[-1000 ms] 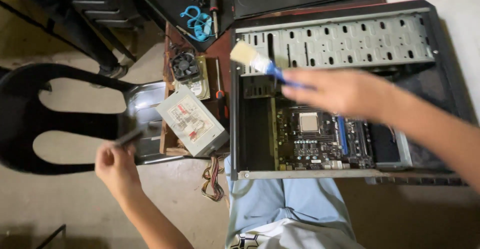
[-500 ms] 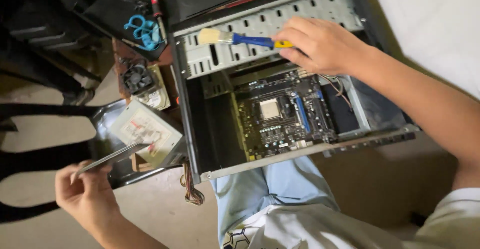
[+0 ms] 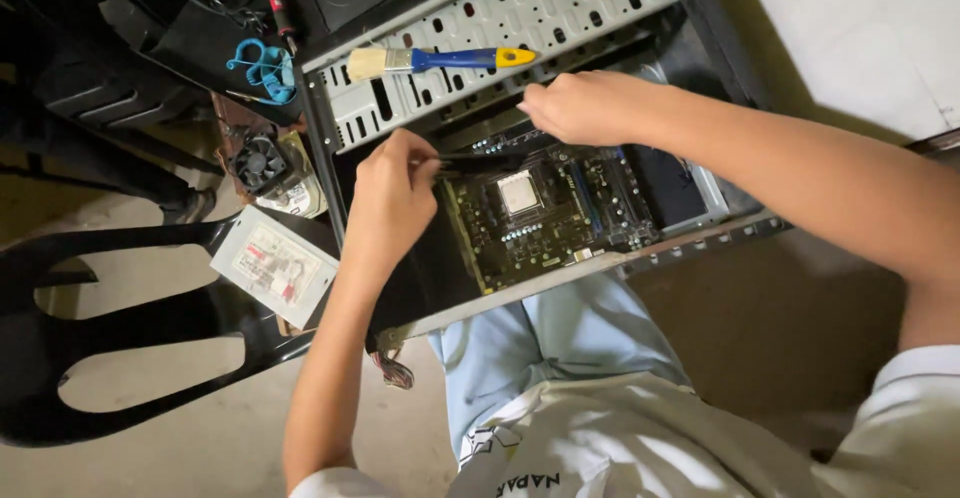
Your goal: The person uses a brush to clean dust from the motherboard and internal components of an open computer case. They then use their hands to adjust and connect wires inside the case.
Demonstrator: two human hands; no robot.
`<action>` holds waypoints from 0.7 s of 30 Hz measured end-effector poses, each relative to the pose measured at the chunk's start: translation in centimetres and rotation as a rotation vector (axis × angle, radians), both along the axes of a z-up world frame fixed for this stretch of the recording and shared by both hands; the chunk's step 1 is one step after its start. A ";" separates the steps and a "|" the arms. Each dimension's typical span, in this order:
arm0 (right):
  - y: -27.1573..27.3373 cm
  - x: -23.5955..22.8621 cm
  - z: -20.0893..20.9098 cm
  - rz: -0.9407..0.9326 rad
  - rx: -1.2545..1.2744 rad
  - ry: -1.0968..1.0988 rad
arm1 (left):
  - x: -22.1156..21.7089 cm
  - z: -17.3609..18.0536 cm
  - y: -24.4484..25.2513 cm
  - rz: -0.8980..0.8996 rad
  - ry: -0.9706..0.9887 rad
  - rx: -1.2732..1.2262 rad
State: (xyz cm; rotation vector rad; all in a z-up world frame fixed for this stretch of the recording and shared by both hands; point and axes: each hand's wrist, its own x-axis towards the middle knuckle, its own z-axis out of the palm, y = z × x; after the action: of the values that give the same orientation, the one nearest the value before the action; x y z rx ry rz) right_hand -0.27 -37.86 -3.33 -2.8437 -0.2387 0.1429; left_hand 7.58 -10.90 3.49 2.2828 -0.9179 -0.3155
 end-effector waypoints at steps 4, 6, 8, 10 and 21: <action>-2.9 2.4 -4.6 -0.193 -0.166 0.312 | 1.5 -2.3 0.0 0.076 -0.004 -0.024; -3.5 2.6 -6.0 -0.207 -0.174 0.408 | 0.8 -1.8 0.2 0.168 0.004 -0.113; -3.5 3.0 -7.7 -0.233 -0.192 0.435 | 1.2 -2.8 0.2 0.149 0.027 -0.081; -3.5 3.4 -9.4 -0.256 -0.208 0.459 | 1.4 -3.6 0.2 0.132 0.047 -0.046; -3.2 3.0 -12.6 -0.261 -0.290 0.414 | 1.5 -4.1 0.1 0.093 -0.037 0.030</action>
State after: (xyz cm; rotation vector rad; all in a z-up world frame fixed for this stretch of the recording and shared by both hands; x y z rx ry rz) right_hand 2.70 -41.07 -15.90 -3.0015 0.2585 0.7524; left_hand 9.08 -10.82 -0.56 2.3573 -0.8276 -0.2484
